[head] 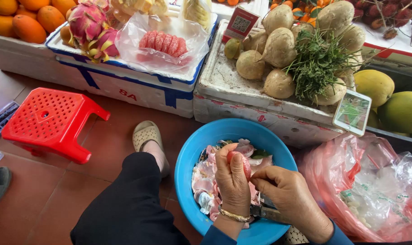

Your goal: Peeling and cleaning small pieces of fruit into a blue basin using a knife

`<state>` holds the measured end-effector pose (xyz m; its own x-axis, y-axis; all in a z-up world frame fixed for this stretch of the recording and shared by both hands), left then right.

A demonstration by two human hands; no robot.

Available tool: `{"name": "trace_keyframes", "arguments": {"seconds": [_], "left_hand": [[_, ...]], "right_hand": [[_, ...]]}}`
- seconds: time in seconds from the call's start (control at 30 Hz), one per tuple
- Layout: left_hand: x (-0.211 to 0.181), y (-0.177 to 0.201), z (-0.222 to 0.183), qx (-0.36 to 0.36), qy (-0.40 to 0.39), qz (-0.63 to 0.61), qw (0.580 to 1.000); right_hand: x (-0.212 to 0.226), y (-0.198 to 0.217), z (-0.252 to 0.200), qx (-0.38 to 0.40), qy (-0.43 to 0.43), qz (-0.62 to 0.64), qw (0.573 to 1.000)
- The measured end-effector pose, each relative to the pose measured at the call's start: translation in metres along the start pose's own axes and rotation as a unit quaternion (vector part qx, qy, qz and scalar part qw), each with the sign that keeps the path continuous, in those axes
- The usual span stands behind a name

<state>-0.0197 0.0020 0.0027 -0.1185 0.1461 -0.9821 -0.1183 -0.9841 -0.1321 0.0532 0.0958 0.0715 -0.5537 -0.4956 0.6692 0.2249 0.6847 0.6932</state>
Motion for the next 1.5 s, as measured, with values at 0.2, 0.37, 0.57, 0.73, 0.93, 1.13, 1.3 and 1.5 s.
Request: {"name": "trace_keyframes", "arguments": {"seconds": [0.2,0.37,0.57,0.73,0.93,1.13,1.3,1.5], "left_hand": [[0.0,-0.001,-0.002,0.003,-0.025,0.002,1.0],[-0.004,-0.002,0.002,-0.004,0.048,-0.056,0.997],[0.0,0.0,0.005,-0.026,0.135,-0.091,0.986],[0.053,0.003,0.003,-0.022,-0.018,-0.005,1.0],[0.027,-0.011,0.002,-0.117,0.004,-0.108,0.987],[0.04,-0.009,0.003,-0.152,0.137,-0.038,0.978],[0.027,-0.017,0.001,-0.153,0.122,-0.113,0.974],[0.072,-0.004,0.003,-0.158,0.092,-0.035,0.982]], "right_hand": [[-0.009,-0.004,0.005,0.003,-0.021,0.013,1.0],[-0.029,-0.011,0.01,0.012,-0.009,0.114,0.993],[-0.038,-0.02,0.013,0.023,-0.01,0.218,0.976],[-0.045,-0.025,0.02,-0.034,0.073,0.147,0.986],[-0.04,-0.028,0.021,0.006,0.112,0.207,0.972],[-0.036,-0.023,0.019,0.074,0.018,0.112,0.991],[-0.015,0.0,0.017,0.146,-0.05,0.134,0.979],[-0.058,-0.043,0.031,0.207,0.002,0.245,0.947]]}}
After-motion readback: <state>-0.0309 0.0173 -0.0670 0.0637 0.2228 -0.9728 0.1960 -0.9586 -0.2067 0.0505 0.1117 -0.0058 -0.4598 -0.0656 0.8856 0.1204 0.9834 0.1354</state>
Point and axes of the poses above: each hand's wrist, its own z-axis towards the middle knuckle, its own y-axis out of the back of the hand, x = y × z, the point moved 2 cm from there along z, towards the middle knuckle, and after that the axes turned 3 degrees about -z, right-handed, at the moved point
